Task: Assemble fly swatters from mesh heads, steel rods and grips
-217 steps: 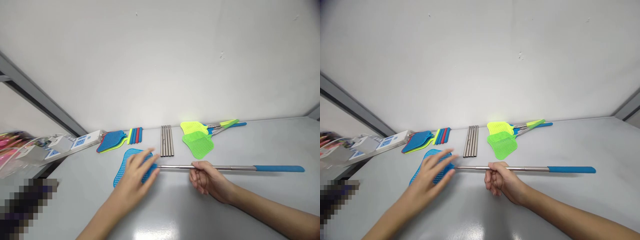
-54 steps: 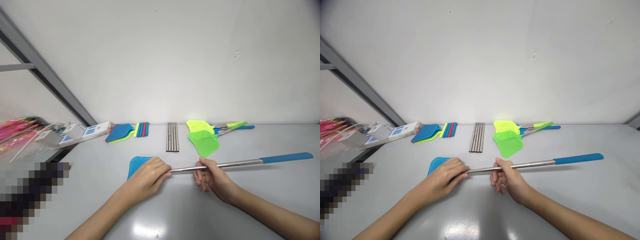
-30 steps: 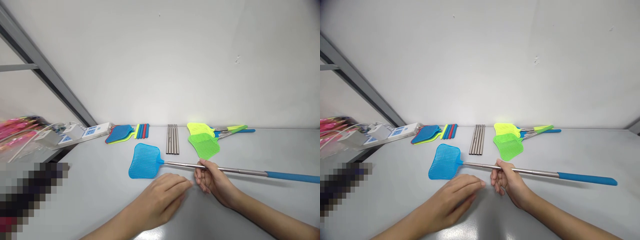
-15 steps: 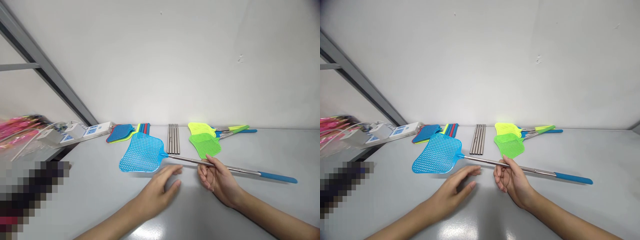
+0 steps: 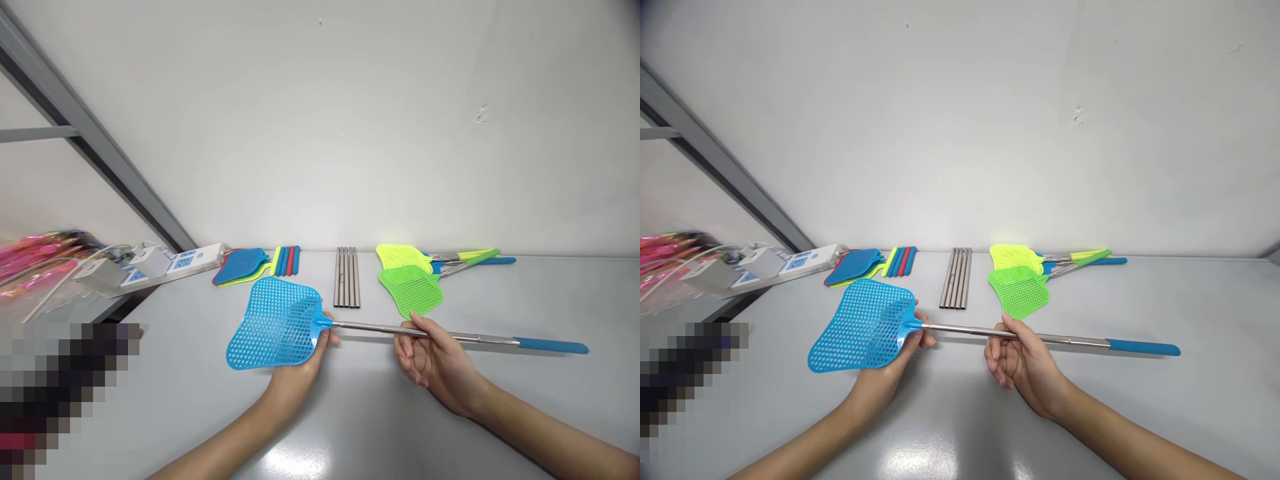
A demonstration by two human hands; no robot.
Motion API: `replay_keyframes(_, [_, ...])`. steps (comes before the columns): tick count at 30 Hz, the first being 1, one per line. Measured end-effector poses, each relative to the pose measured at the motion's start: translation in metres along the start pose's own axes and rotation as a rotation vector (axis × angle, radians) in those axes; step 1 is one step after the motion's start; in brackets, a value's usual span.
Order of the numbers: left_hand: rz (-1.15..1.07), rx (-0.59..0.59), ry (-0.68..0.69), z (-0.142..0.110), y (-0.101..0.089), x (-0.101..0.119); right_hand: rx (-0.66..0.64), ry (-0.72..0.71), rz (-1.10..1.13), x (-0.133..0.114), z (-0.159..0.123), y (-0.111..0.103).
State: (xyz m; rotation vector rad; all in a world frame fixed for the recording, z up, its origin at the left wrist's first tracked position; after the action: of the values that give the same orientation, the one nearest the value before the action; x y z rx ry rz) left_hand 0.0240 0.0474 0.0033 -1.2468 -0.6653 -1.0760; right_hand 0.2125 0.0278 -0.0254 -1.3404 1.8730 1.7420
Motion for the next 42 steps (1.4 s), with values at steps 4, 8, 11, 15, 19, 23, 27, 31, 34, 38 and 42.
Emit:
replay_keyframes(4, [-0.098,-0.012,-0.03,-0.001,0.002,-0.002,0.005,0.005,0.004,0.001,0.0,0.0])
replay_keyframes(8, [-0.113,0.007,-0.057,-0.002,0.002,-0.001,0.015,-0.002,-0.001,0.0,0.001,0.0])
replay_keyframes(11, [-0.128,-0.006,-0.052,-0.004,0.001,-0.001,0.043,-0.018,-0.008,0.0,0.001,0.0])
replay_keyframes(15, [-0.084,0.013,-0.005,-0.005,-0.001,-0.001,0.062,-0.028,-0.032,0.0,-0.001,0.001])
replay_keyframes(19, [-0.084,0.027,-0.014,-0.005,-0.002,0.0,0.071,-0.03,-0.069,0.0,-0.002,0.001])
replay_keyframes(23, [-0.22,0.034,-0.033,-0.006,0.0,0.001,0.056,-0.026,-0.102,0.001,-0.001,0.0])
replay_keyframes(27, [-0.317,0.048,-0.037,-0.007,0.002,-0.001,0.046,-0.018,-0.14,0.003,0.0,0.0])
replay_keyframes(31, [-0.332,0.035,-0.025,-0.007,0.002,-0.001,0.042,0.0,-0.179,0.005,0.0,0.0])
replay_keyframes(34, [-0.319,-0.056,-0.033,-0.008,0.004,0.003,0.024,-0.005,-0.234,0.005,0.0,0.002])
replay_keyframes(38, [-0.196,-0.207,-0.049,-0.014,0.006,0.013,-0.001,-0.046,-0.289,0.005,-0.001,0.005])
replay_keyframes(42, [-0.121,-0.259,-0.003,-0.021,0.006,0.025,-0.039,-0.075,-0.387,0.007,-0.001,0.006])
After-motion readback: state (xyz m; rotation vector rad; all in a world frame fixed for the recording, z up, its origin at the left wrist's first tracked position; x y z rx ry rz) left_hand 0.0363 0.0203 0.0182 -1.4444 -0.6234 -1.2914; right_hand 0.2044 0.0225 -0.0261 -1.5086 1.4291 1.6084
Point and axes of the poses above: each hand's wrist, its own z-axis towards the middle knuckle, its own y-axis out of the palm, x = y × z, the point moved 4 cm from there along z, towards the middle knuckle, and after that the axes turned 2 degrees about z, right-handed, at the moved point
